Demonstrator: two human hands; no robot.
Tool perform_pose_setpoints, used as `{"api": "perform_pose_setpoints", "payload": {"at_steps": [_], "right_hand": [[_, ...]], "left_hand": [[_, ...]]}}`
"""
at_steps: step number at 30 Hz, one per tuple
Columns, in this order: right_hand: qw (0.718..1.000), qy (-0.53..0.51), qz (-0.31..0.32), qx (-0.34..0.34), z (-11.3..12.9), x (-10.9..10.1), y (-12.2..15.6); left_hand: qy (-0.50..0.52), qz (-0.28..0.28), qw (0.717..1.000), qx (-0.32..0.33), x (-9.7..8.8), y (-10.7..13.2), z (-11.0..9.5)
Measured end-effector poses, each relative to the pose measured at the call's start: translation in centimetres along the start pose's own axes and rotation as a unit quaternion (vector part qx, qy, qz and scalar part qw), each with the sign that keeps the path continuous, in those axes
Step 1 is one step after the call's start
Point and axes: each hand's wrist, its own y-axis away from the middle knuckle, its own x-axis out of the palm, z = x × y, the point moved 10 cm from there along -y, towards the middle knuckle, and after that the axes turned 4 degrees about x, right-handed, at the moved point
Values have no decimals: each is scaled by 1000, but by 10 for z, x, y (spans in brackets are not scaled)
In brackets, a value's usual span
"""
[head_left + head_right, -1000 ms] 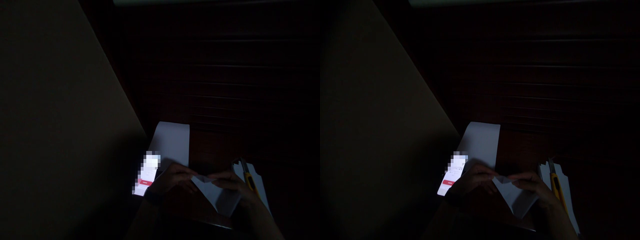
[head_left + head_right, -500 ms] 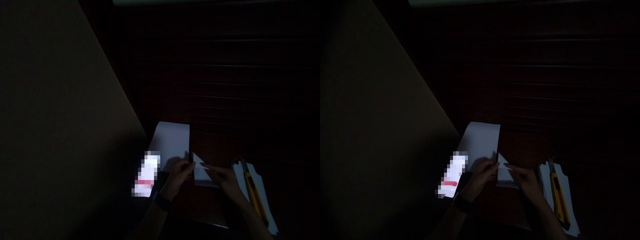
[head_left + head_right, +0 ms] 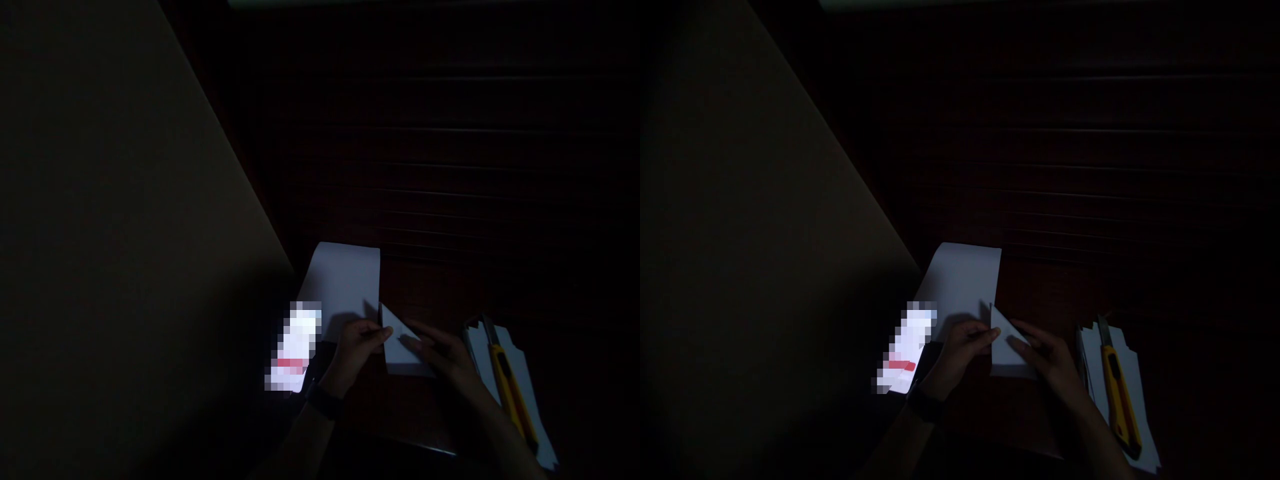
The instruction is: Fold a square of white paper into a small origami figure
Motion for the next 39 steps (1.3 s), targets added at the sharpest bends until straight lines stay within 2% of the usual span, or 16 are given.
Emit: {"api": "perform_pose_setpoints", "payload": {"at_steps": [5, 17, 22, 26, 32, 39], "right_hand": [[998, 45, -48, 15, -8, -9, -4], [999, 35, -31, 19, -12, -1, -5], [996, 29, -75, 28, -13, -7, -4], [997, 15, -65, 38, -14, -3, -4], [997, -5, -56, 44, -17, -2, -6], [996, -4, -74, 59, -24, -6, -6]], "left_hand": [[-48, 14, 999, 19, 2, -1, -3], [24, -21, 999, 33, -5, -5, -1], [15, -18, 1000, 5, -2, -2, 0], [-5, -20, 1000, 0, -3, -2, 4], [-49, -51, 996, 44, -9, -7, -1], [-21, -51, 998, 22, -9, -7, 4]]}}
